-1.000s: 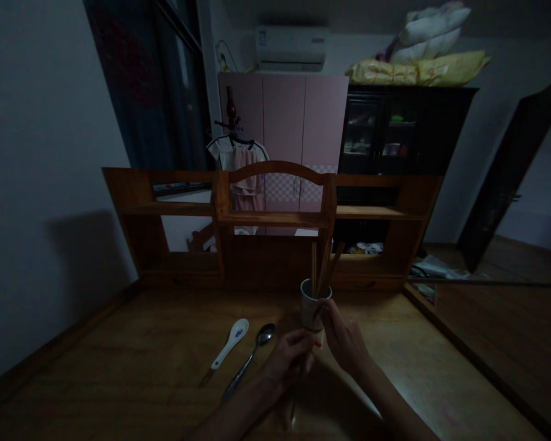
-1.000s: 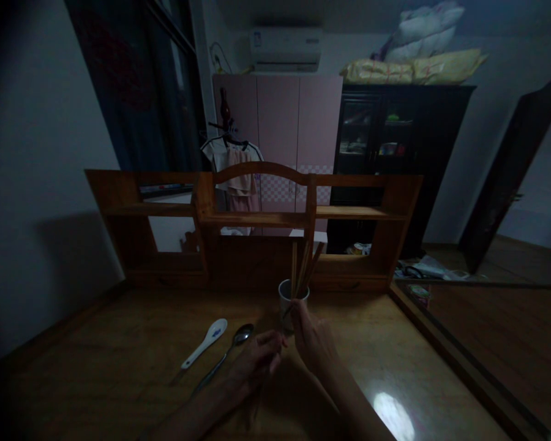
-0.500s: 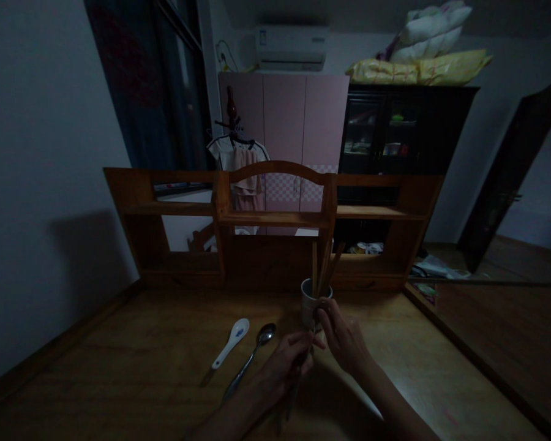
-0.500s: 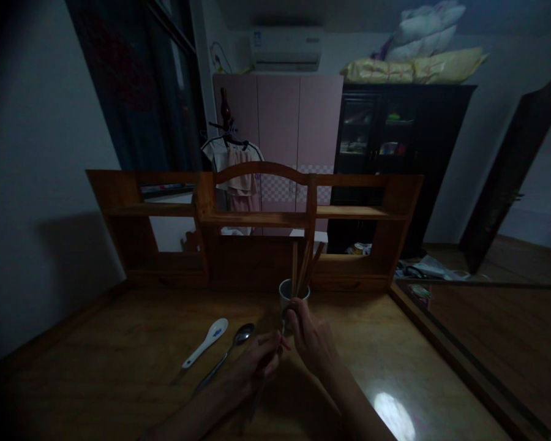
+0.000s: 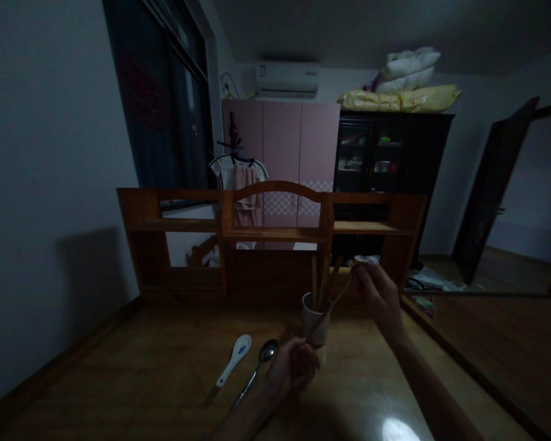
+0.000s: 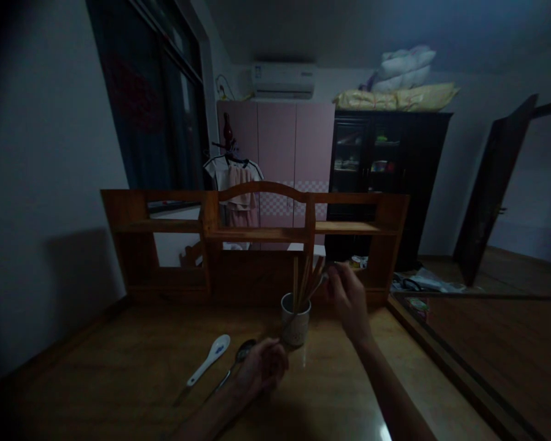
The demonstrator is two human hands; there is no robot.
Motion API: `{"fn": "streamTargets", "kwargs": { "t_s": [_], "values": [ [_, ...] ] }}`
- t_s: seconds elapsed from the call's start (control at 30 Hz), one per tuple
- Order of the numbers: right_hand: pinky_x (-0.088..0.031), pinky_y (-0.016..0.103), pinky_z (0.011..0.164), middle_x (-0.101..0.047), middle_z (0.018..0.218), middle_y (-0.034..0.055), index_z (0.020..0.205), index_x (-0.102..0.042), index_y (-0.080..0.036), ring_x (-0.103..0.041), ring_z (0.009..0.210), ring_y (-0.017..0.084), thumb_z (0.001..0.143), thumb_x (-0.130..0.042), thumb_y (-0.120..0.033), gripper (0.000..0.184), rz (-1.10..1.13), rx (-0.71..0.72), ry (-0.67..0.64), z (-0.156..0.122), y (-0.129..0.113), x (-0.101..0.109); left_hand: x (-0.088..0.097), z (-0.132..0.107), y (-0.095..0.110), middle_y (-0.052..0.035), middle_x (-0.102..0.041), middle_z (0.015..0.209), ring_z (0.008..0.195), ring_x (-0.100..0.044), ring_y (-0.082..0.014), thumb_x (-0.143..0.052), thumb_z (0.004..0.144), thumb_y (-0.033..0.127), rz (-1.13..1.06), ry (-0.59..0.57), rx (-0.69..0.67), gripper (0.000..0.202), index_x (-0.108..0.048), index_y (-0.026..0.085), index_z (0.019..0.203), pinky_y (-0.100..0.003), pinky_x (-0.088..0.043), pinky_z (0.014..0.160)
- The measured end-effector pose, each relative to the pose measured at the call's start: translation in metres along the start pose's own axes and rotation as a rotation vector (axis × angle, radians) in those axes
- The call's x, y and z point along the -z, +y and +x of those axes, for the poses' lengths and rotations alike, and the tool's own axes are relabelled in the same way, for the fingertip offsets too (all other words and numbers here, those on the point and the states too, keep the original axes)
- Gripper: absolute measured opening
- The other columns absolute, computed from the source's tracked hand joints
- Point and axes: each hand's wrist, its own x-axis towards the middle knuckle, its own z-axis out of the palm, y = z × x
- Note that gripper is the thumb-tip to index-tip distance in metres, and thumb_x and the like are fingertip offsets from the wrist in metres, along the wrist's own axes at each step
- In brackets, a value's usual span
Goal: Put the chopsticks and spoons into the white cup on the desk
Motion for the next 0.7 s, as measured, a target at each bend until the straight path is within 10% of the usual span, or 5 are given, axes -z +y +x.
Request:
{"fn": "streamTargets", "kwargs": {
  "t_s": [0.17,0.33,0.7],
  "values": [
    [-0.039,0.021,0.053,-0.059,0.071,-0.001,0.091,-0.055,-0.02,-0.052,0.056,0.011,0.094,-0.044,-0.036,0.019,-0.153,0.193,-0.166,0.068,-0.028,0.006,0.003,-0.001,0.003,0.0025,-0.042,0.04,0.032,-0.031,-0.0076,-0.044,0.077,0.061,0.103,0.154,-0.063,0.053,-0.061,0.015,0.058,-0.023,-0.014,0.038],
    [-0.038,0.02,0.053,-0.06,0.07,-0.001,0.098,-0.057,-0.02,-0.052,0.054,0.011,0.093,-0.04,-0.029,0.02,-0.251,0.259,-0.429,0.081,-0.022,-0.028,0.007,-0.009,0.007,0.002,-0.046,0.046,0.037,-0.037,-0.0084,-0.047,0.073,0.067,0.162,0.444,-0.175,0.055,-0.059,0.016,0.057,-0.023,-0.02,0.041],
    [-0.038,0.02,0.051,-0.058,0.068,-0.0015,0.099,-0.056,-0.019,-0.053,0.054,0.011,0.088,-0.037,-0.023,0.023,-0.306,0.132,-0.555,0.067,0.03,-0.063,0.026,0.004,-0.005,0.0012,-0.048,0.042,0.035,-0.035,-0.0087,-0.045,0.077,0.062,0.142,0.428,-0.219,0.053,-0.063,0.015,0.061,-0.022,-0.021,0.04]
  ]
}}
